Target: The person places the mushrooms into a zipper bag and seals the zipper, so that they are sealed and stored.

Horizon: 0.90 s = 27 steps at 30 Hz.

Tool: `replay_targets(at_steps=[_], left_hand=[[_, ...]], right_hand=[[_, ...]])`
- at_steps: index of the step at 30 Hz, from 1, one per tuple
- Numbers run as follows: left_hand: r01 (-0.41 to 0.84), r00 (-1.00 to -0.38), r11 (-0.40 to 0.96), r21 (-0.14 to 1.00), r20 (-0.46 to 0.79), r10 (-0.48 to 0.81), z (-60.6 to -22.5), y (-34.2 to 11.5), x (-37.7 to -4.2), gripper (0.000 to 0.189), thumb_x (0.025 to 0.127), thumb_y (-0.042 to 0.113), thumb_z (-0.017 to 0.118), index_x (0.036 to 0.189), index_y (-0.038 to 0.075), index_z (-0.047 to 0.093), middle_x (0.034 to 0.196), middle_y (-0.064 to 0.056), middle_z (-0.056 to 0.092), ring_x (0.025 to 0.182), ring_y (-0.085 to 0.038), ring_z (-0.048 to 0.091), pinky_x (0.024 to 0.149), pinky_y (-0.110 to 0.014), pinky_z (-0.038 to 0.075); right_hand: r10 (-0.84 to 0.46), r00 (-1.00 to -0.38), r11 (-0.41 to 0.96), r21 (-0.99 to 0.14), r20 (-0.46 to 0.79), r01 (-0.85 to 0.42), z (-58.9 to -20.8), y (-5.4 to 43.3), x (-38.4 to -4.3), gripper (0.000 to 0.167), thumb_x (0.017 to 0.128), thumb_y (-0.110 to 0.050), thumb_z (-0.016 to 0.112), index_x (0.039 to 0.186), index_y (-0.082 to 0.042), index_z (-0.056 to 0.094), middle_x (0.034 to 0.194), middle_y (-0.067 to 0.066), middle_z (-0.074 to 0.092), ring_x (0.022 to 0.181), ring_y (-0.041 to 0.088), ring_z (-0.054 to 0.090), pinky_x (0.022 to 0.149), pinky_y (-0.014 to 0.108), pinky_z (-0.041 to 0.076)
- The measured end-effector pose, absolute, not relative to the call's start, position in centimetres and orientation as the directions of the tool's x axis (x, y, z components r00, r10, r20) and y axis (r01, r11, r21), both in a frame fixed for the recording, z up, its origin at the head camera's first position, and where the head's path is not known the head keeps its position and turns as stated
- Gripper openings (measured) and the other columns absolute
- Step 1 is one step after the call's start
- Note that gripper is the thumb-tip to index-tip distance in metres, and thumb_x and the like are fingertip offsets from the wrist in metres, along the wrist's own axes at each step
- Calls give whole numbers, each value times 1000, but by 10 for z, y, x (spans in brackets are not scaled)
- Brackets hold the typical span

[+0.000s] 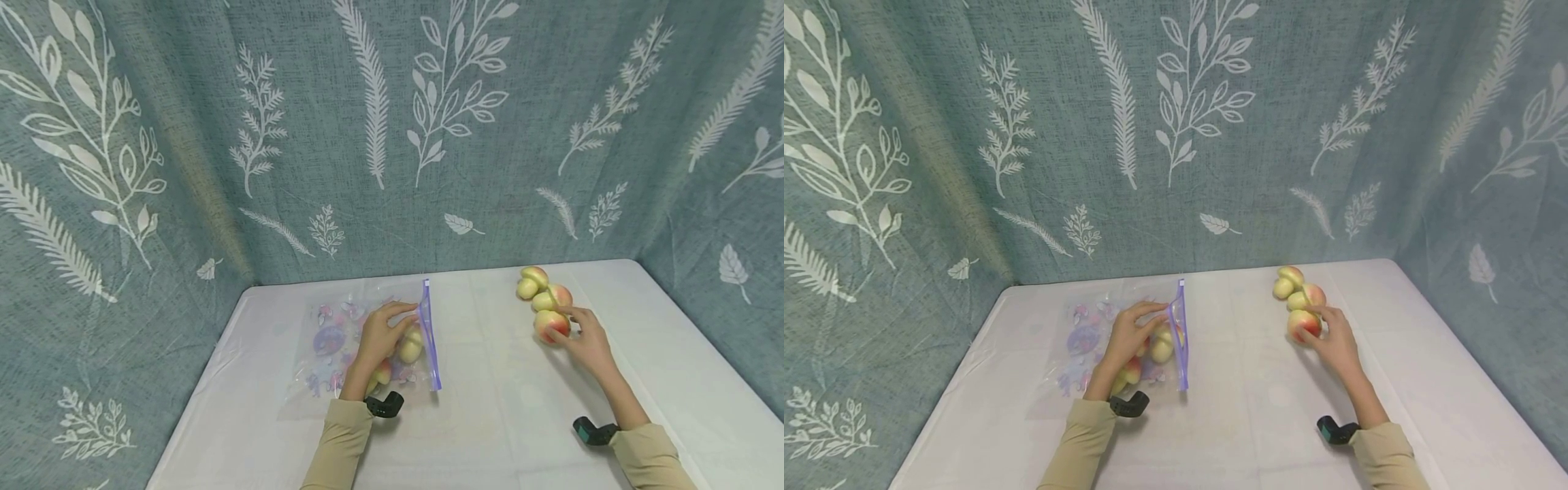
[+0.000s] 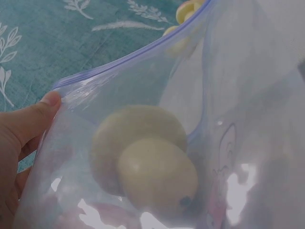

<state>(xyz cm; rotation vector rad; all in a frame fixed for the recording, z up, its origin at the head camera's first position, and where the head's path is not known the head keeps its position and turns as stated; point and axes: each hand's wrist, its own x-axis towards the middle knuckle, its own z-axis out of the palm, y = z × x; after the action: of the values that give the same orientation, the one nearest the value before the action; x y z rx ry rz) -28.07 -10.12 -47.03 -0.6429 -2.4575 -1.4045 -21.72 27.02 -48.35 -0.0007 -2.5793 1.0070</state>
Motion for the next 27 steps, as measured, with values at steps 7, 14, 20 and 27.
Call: replay_targets(at_steps=[7,14,20,27], left_hand=[[487,-873,428,762,416,253,-470,-101,-281,25,86,29,66,107,17,70,111,-1,67,83,-24,62,91,-47,47],[497,-867,425,756,426,257,-470,-101,-281,26,86,29,66,108,17,70,111,0,67,75,-19,60,89,-45,48],[496,-868,429,755,423,259,-470,-101,-282,25,86,29,66,108,17,70,112,0,67,102,-25,61,96,-45,45],[497,-868,433,752,422,263,-470,-102,-283,26,86,31,65,107,17,70,112,0,67,118,-28,54,103,-45,40]], right_hand=[[143,-932,740,-661,333,-122,-485,271,-218,50,82,-16,71,121,7,51,118,30,48,104,44,51,79,56,49],[142,-926,726,-673,351,-143,-485,271,-217,48,81,-13,72,119,8,52,114,29,51,101,44,53,78,55,51],[148,-930,709,-692,336,-138,-482,269,-216,48,82,-14,71,120,8,52,114,29,51,102,43,52,80,54,51],[158,-933,694,-709,323,-128,-479,266,-216,50,82,-18,71,121,6,52,115,27,52,103,41,52,81,54,51]])
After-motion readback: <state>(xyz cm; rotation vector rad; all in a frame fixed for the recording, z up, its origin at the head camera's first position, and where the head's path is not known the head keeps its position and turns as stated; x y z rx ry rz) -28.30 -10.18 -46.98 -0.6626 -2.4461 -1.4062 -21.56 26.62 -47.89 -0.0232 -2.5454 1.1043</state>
